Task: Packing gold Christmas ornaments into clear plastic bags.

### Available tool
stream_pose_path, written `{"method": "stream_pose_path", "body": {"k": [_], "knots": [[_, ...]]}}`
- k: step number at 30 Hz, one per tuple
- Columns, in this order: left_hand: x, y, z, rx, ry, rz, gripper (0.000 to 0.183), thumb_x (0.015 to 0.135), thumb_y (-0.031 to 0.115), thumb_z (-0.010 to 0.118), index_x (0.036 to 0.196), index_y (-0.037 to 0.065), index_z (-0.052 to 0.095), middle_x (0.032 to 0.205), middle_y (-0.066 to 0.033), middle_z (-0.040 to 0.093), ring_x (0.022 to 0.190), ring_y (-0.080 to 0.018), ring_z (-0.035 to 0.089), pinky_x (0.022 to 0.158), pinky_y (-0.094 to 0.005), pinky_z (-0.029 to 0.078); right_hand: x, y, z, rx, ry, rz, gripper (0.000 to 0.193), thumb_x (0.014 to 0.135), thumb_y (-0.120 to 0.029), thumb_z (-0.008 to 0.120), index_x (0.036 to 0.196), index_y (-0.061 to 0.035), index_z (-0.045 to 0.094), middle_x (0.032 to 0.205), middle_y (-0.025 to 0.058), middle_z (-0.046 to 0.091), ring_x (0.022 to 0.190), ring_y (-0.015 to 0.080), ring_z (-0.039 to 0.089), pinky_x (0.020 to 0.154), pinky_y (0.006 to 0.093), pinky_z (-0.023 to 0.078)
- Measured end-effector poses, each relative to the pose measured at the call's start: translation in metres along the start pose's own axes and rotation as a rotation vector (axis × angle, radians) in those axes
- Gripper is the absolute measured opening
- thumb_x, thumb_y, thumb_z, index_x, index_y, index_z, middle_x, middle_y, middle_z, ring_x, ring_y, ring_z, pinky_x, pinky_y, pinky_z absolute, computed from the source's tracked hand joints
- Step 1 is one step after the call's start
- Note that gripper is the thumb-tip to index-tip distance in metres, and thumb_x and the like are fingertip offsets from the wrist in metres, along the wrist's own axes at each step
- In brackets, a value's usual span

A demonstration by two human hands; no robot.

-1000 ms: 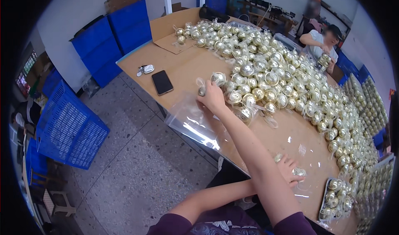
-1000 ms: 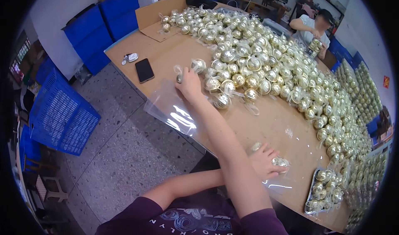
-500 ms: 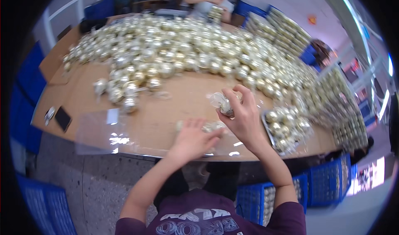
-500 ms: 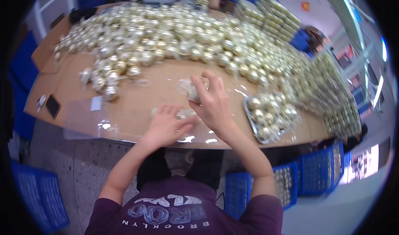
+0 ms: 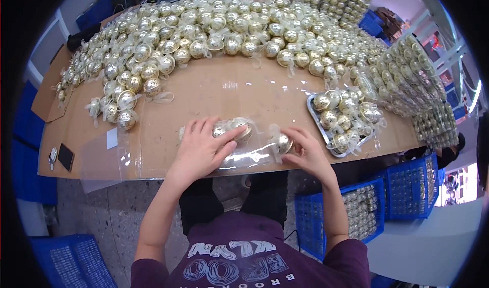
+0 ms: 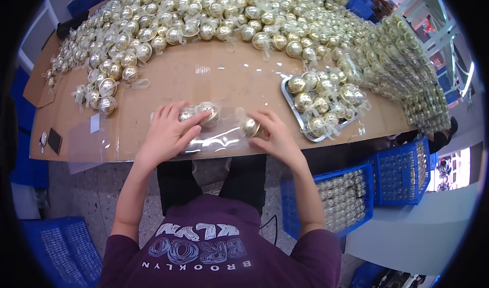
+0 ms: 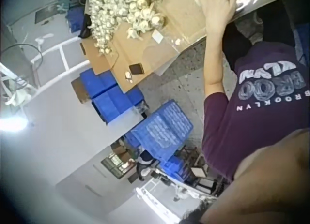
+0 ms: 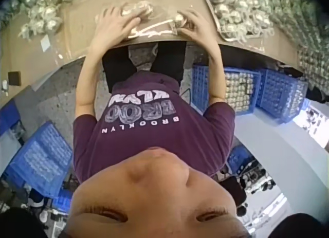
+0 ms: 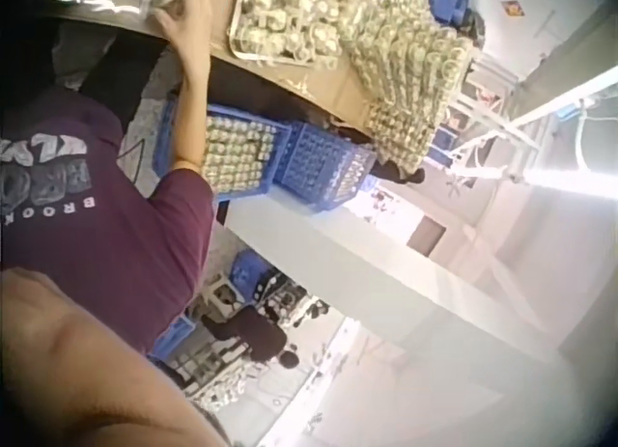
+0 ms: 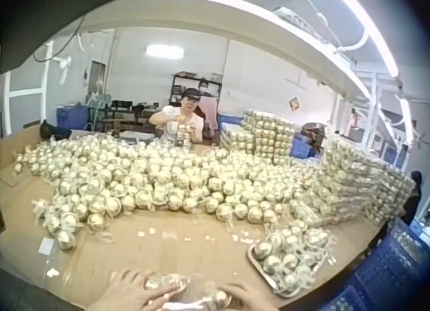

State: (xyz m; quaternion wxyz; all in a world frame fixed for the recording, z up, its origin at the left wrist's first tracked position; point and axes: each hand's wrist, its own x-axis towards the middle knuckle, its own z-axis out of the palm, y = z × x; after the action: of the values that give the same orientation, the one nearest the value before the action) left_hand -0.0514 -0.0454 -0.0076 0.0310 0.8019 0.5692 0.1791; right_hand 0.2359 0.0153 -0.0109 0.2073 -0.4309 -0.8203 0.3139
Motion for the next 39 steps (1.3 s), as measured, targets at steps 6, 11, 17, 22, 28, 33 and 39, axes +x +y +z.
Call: {"method": "stream_pose_path", "body": {"k": [6, 11, 17, 22, 28, 33, 39], "knots": [[-0.001, -0.001, 0.004, 0.021, 0.05, 0.019, 0.038, 0.093, 0.037, 0.048, 0.13, 0.037, 0.054, 0.123, -0.0167, 0.052, 0.117, -0.0298, 0.047, 0.101, -0.0462, 0.03, 0.02, 0.019, 0.028, 0.897, -0.482, 0.083, 0.063, 0.084, 0.004, 0.065, 0.14, 0.001, 0.035, 0.119, 0.0099, 0.054, 0.105, 0.0145, 0.056, 0.088, 0.0285, 0.049], [0.0, 0.0, 0.0, -0.004, 0.028, 0.011, 0.037, 0.094, 0.036, 0.048, 0.13, 0.034, 0.056, 0.124, -0.0166, 0.051, 0.118, -0.0315, 0.046, 0.103, -0.0453, 0.029, 0.039, 0.029, 0.03, 1.039, -0.691, 0.087, 0.059, 0.086, 0.003, 0.062, 0.139, 0.0, 0.035, 0.123, 0.0096, 0.053, 0.107, 0.0154, 0.056, 0.087, 0.03, 0.05], [0.006, 0.001, -0.004, -0.01, -0.007, 0.064, 0.057, 0.083, 0.053, 0.059, 0.135, 0.031, 0.051, 0.13, -0.0174, 0.046, 0.121, -0.0334, 0.043, 0.104, -0.0472, 0.029, 0.041, 0.012, 0.045, 0.909, -0.436, 0.062, 0.044, 0.082, 0.003, 0.067, 0.122, -0.0002, 0.049, 0.112, 0.0062, 0.057, 0.102, 0.0127, 0.058, 0.086, 0.0273, 0.051], [0.032, 0.02, 0.001, -0.088, -0.062, 0.153, 0.095, 0.061, 0.059, 0.074, 0.143, 0.03, 0.037, 0.129, -0.0223, 0.045, 0.121, -0.0394, 0.041, 0.101, -0.0505, 0.029, 0.039, 0.001, 0.036, 0.857, -0.38, 0.1, 0.045, 0.08, 0.004, 0.068, 0.121, 0.0008, 0.05, 0.113, 0.0066, 0.057, 0.108, 0.016, 0.057, 0.087, 0.0282, 0.053], [0.027, 0.042, -0.01, -0.131, 0.354, -0.004, 0.108, 0.057, 0.048, 0.08, 0.145, 0.012, 0.028, 0.131, -0.0244, 0.036, 0.121, -0.038, 0.037, 0.1, -0.0499, 0.031, 0.021, -0.025, 0.053, 0.623, 0.505, -0.354, 0.088, 0.075, -0.022, 0.079, 0.143, -0.0066, 0.024, 0.141, 0.0168, 0.032, 0.126, 0.0279, 0.042, 0.105, 0.0441, 0.036], [0.008, 0.059, 0.046, -0.697, 1.047, -0.075, 0.119, 0.055, 0.035, 0.092, 0.14, -0.002, 0.017, 0.138, -0.0205, 0.021, 0.126, -0.035, 0.032, 0.103, -0.0482, 0.033, 0.038, -0.066, 0.076, 0.785, 0.515, -0.653, 0.086, 0.083, -0.011, 0.066, 0.145, -0.0114, 0.008, 0.144, 0.0221, 0.027, 0.123, 0.0356, 0.044, 0.101, 0.0489, 0.039], [0.014, 0.003, 0.032, -0.811, 0.984, 0.118, 0.057, 0.072, 0.024, 0.083, 0.116, 0.002, 0.055, 0.122, -0.0155, 0.051, 0.117, -0.0307, 0.05, 0.101, -0.0416, 0.04, 0.045, -0.06, 0.06, 0.793, 0.455, -0.667, 0.028, 0.089, -0.025, 0.059, 0.108, -0.0043, 0.058, 0.139, 0.0216, 0.036, 0.118, 0.0353, 0.049, 0.097, 0.0481, 0.043]]}}
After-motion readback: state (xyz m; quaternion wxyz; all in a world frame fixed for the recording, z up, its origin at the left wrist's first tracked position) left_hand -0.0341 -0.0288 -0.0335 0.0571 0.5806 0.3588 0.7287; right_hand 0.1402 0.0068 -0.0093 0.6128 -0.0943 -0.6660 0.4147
